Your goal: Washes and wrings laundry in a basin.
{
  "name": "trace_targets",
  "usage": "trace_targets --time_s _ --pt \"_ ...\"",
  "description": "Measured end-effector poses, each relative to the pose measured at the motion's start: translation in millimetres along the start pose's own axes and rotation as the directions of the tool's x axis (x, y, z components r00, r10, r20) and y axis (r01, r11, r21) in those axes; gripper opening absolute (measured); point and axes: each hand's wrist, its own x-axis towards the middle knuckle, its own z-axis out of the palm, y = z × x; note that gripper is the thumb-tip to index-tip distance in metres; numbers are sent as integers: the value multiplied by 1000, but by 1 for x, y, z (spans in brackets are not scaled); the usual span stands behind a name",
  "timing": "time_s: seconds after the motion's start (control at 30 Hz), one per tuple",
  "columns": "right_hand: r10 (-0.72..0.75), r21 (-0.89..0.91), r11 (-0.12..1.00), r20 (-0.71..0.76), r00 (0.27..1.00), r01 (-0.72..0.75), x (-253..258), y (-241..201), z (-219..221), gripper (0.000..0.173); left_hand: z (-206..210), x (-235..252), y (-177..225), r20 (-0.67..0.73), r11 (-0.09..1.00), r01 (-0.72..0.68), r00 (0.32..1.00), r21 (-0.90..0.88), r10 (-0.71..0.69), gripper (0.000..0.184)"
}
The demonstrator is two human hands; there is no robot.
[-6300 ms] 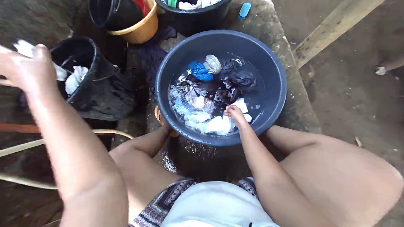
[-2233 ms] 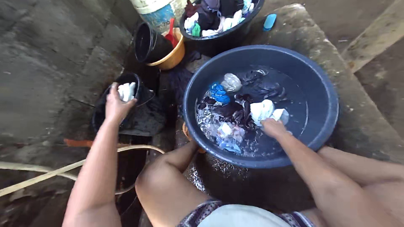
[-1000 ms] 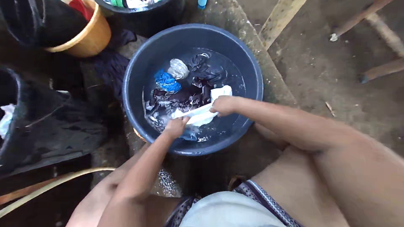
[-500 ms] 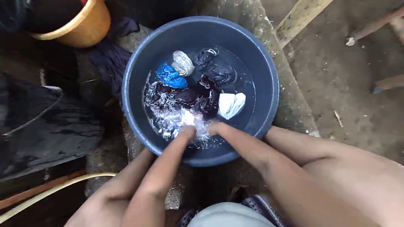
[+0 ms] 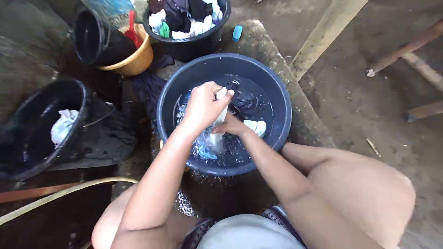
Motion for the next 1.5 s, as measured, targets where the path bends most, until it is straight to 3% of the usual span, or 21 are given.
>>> trace_targets --time_s 0.07,0.13,0.2,0.27,0.33,0.43,0.5,0.57,0.67,0.77,0.83,0.9,0.97,1.03,1.1,1.17,1.23,1.3,1.33,1.4,1.5 --pt "171 -287 944 -1 985 -164 -6 37 11 85 -14 -12 10 -132 996 42 990 -74 -51 26" --pt "384 -517 790 -6 924 -331 -3 66 8 57 -17 -29 -5 -214 981 136 963 -138 -163 23" --pt "538 -591 653 -78 840 -473 3 76 -1 47 -5 -51 -38 -211 933 341 909 -113 -358 25" --pt "571 -538 655 -108 814 -531 6 62 -5 50 26 -73 -86 -106 821 565 814 -82 -571 37" --pt "562 -525 700 -11 827 -483 5 34 4 52 70 -93 -128 74 634 739 662 -227 -746 50" --pt "535 -555 763 254 806 -331 -5 -4 32 45 112 -115 -137 467 54 776 432 -628 -772 67" --pt "473 -447 847 382 794 -289 -18 -19 43 41 122 -118 -127 583 -219 621 473 -753 -661 81" --pt "365 -164 931 406 838 -326 -31 -23 35 36 124 -115 -117 567 -324 475 574 -818 -590 66" --pt "373 321 866 99 923 -384 -41 9 3 33 122 -102 -109 539 -310 468 510 -828 -670 38" --pt "535 569 756 -253 806 -324 -46 57 -9 33 124 -86 -84 522 -308 439 544 -844 -657 39" --pt "629 708 630 -227 743 -317 -60 72 6 31 137 -80 -71 525 -316 425 592 -848 -611 45" --pt "679 853 432 -95 728 -292 -71 70 21 56 146 -81 -72 535 -252 487 625 -836 -569 60" --pt "621 891 356 0 784 -283 -76 74 21 68 144 -87 -77 540 -98 591 641 -801 -545 55" --pt "528 833 477 -17 849 -280 -75 77 12 56 131 -95 -78 511 124 676 651 -726 -561 36" --pt "493 726 627 -89 865 -283 -66 75 6 37 123 -104 -80 467 216 706 634 -674 -616 45" --pt "455 673 676 -60 889 -300 -55 69 7 28 122 -114 -93 503 166 707 629 -688 -593 61" --pt "395 627 707 32 918 -326 -46 57 11 24 130 -127 -107 593 -6 661 669 -750 -448 64" --pt "364 519 766 135 921 -379 -39 51 13 24 142 -132 -113 640 -171 626 682 -761 -354 87" --pt "381 433 806 145 913 -405 -37 50 14 25 147 -133 -110 640 -156 635 672 -757 -371 80" --pt "440 192 871 103 892 -452 -36 54 15 22 152 -127 -101 610 57 722 621 -690 -492 48" --pt "530 -193 832 2 848 -519 -36 65 22 35 170 -122 -108 458 480 783 621 -395 -636 37"
